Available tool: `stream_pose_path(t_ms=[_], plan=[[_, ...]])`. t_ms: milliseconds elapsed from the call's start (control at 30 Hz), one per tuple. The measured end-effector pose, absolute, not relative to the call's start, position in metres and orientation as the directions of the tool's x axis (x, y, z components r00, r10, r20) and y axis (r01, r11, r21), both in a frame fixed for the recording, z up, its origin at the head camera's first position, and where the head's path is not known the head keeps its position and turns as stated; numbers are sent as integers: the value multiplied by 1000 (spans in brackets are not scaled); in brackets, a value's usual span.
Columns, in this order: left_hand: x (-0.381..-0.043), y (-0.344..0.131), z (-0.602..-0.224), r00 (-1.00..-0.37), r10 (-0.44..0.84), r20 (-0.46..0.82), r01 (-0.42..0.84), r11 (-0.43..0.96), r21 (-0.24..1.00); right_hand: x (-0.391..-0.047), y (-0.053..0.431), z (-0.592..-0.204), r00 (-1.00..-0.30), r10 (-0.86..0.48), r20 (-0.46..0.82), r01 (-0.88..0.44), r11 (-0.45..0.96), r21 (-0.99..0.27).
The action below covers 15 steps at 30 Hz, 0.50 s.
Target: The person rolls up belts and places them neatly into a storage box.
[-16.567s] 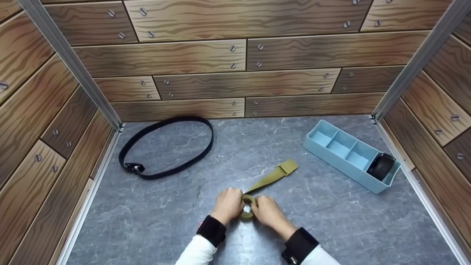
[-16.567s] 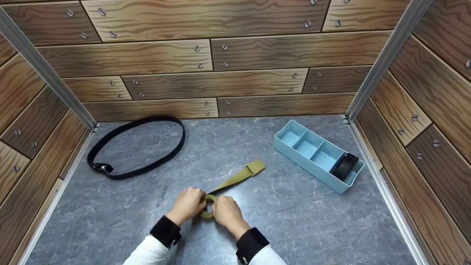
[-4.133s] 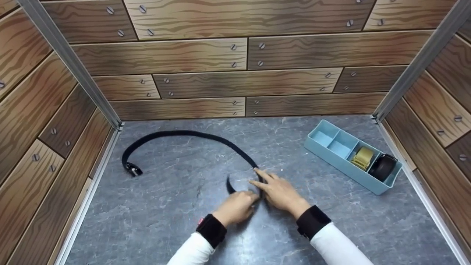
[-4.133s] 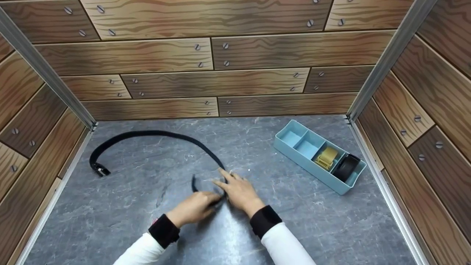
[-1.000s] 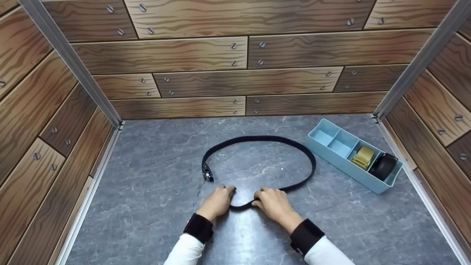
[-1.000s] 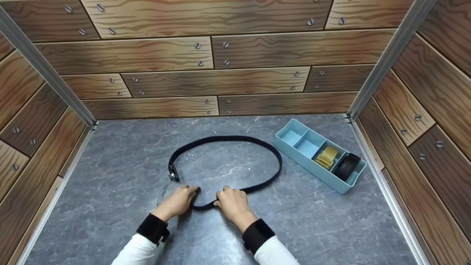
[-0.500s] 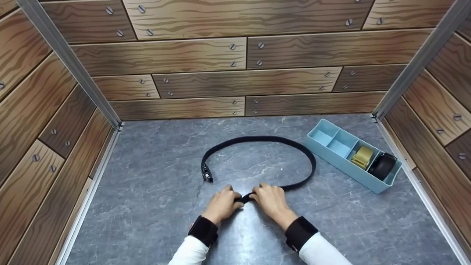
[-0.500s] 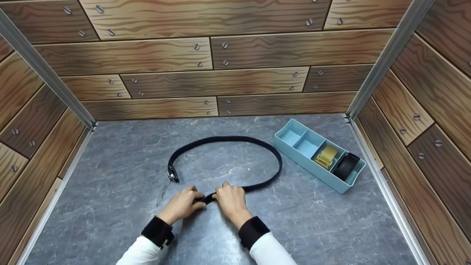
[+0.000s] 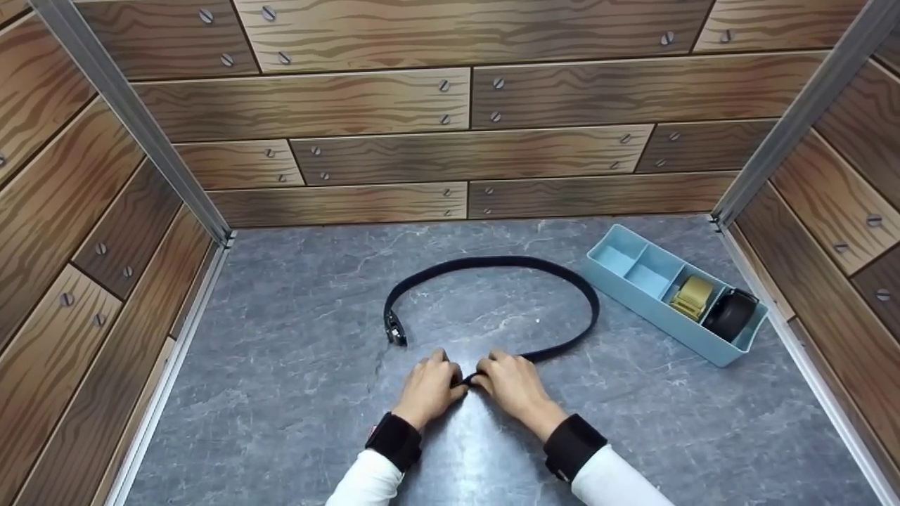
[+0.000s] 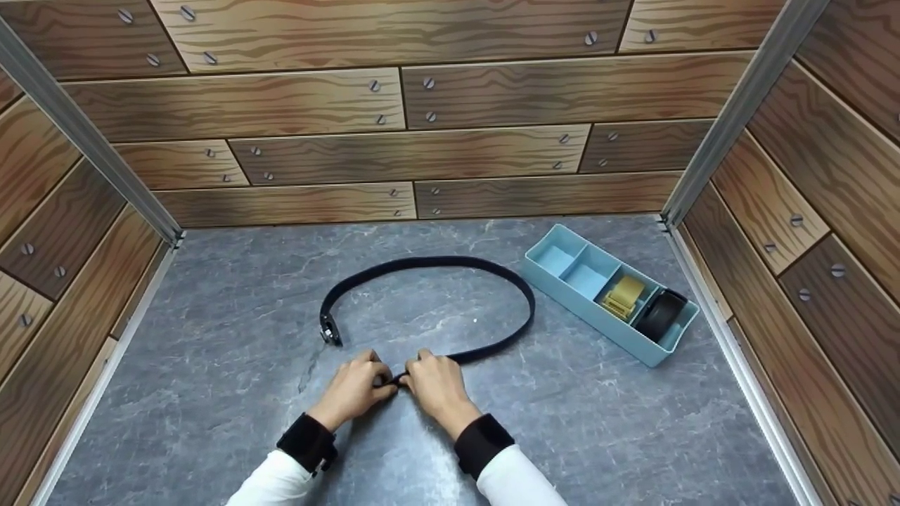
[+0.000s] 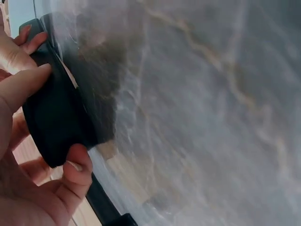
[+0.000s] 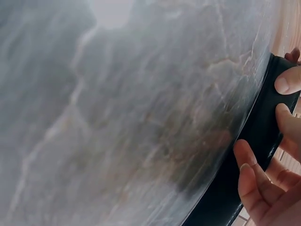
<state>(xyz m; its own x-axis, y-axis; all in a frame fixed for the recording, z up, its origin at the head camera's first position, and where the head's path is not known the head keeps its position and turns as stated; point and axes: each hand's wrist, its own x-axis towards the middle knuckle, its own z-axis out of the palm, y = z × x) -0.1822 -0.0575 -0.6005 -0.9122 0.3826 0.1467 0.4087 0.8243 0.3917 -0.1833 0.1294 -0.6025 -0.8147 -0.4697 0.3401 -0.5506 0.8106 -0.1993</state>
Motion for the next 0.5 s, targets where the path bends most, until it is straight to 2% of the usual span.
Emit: stream_pose_path(t_ms=[300, 500], plan=[[-189, -63, -602, -899, 425, 108, 412, 736, 538, -182, 132, -602, -784, -548, 293, -614, 754, -233], [-190, -60, -600, -893, 441, 94, 404, 691, 600, -185, 139, -605, -677, -648, 348, -725, 667, -170]])
